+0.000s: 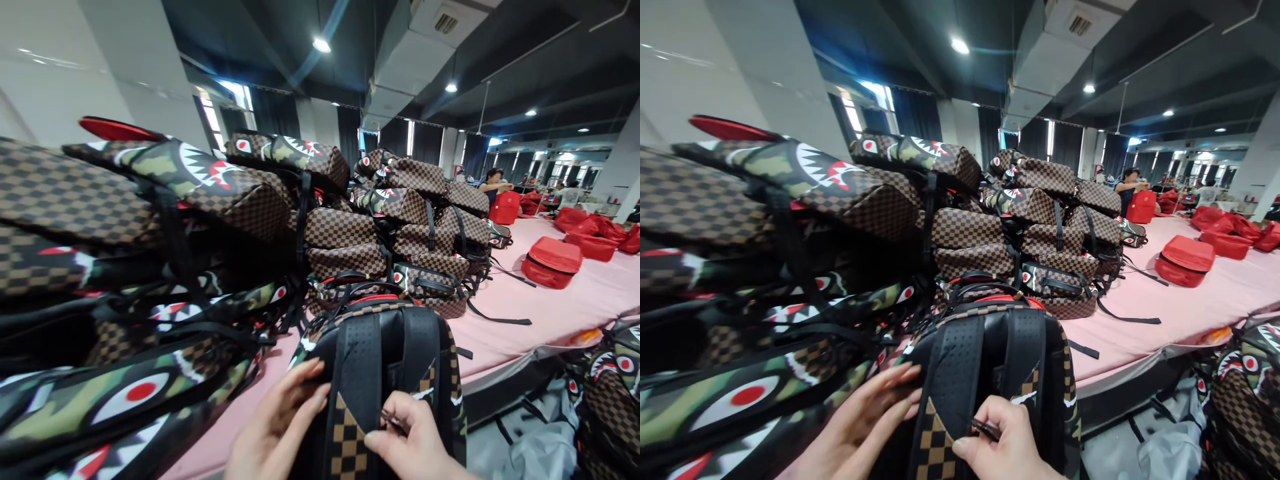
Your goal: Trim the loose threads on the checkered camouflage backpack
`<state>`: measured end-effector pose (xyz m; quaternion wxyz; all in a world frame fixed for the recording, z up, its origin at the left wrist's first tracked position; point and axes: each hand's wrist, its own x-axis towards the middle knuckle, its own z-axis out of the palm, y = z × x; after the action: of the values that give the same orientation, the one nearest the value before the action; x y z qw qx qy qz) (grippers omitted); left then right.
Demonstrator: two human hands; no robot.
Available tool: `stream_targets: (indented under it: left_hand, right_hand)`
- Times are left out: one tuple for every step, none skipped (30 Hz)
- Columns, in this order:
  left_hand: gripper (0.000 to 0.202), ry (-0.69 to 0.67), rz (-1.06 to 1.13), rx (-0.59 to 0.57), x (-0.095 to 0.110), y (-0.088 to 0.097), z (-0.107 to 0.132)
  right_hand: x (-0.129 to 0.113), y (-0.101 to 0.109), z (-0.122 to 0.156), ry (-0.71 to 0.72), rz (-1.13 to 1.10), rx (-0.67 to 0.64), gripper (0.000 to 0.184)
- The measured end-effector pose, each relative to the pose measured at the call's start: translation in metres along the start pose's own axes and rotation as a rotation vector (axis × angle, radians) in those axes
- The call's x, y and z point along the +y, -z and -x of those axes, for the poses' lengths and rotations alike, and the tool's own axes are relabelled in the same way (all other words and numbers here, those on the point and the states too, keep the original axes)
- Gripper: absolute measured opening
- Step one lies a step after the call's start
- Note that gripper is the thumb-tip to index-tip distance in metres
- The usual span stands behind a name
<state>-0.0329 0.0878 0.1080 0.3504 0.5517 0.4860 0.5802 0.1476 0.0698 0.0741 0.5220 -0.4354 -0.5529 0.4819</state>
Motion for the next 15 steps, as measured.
stream_targets:
  left_hand:
    - [0.042,-0.067,-0.039,0.012,0.009,-0.002,-0.008]
    - [0.038,-0.135,-0.090,0.025,0.016,-0.005,-0.015]
    - [0.035,-0.191,-0.143,0.032,0.022,-0.009,-0.020]
    - [0.032,-0.238,-0.198,0.035,0.027,-0.013,-0.024]
    - [0.030,-0.269,-0.248,0.034,0.031,-0.016,-0.026]
    - [0.028,-0.293,-0.293,0.034,0.033,-0.019,-0.027]
    - [0.025,-0.320,-0.339,0.033,0.035,-0.021,-0.028]
    - [0.024,-0.359,-0.388,0.038,0.035,-0.022,-0.029]
    - [0.023,-0.412,-0.436,0.054,0.036,-0.023,-0.029]
    - [0.021,-0.480,-0.479,0.085,0.036,-0.024,-0.028]
    - [0.019,-0.553,-0.514,0.130,0.035,-0.026,-0.028]
    - [0.016,-0.621,-0.535,0.189,0.034,-0.027,-0.027]
    - [0.013,-0.670,-0.542,0.254,0.033,-0.029,-0.025]
    - [0.012,-0.699,-0.535,0.320,0.031,-0.030,-0.023]
    - [0.011,-0.708,-0.524,0.374,0.029,-0.032,-0.021]
  right_hand:
    - [0.002,-0.003,0.001,0.007,0.032,-0.001,0.024]
    - [0.003,-0.005,0.002,0.017,0.063,-0.003,0.023]
    - [0.003,-0.007,0.003,0.029,0.092,-0.005,0.023]
    - [0.001,-0.008,0.003,0.040,0.120,-0.005,0.023]
    - [0.000,-0.008,0.003,0.051,0.145,-0.003,0.024]
    - [-0.002,-0.008,0.003,0.062,0.167,0.000,0.025]
    - [-0.003,-0.008,0.003,0.074,0.187,-0.001,0.025]
    - [-0.004,-0.008,0.003,0.085,0.205,-0.007,0.025]
    - [-0.005,-0.008,0.003,0.094,0.221,-0.012,0.024]
    - [-0.006,-0.009,0.002,0.101,0.235,-0.016,0.023]
    - [-0.006,-0.009,0.002,0.104,0.247,-0.019,0.022]
    - [-0.006,-0.009,0.002,0.104,0.257,-0.022,0.021]
    - [-0.007,-0.009,0.002,0.100,0.264,-0.026,0.020]
    - [-0.008,-0.008,0.002,0.096,0.272,-0.032,0.020]
    - [-0.009,-0.008,0.002,0.093,0.285,-0.041,0.019]
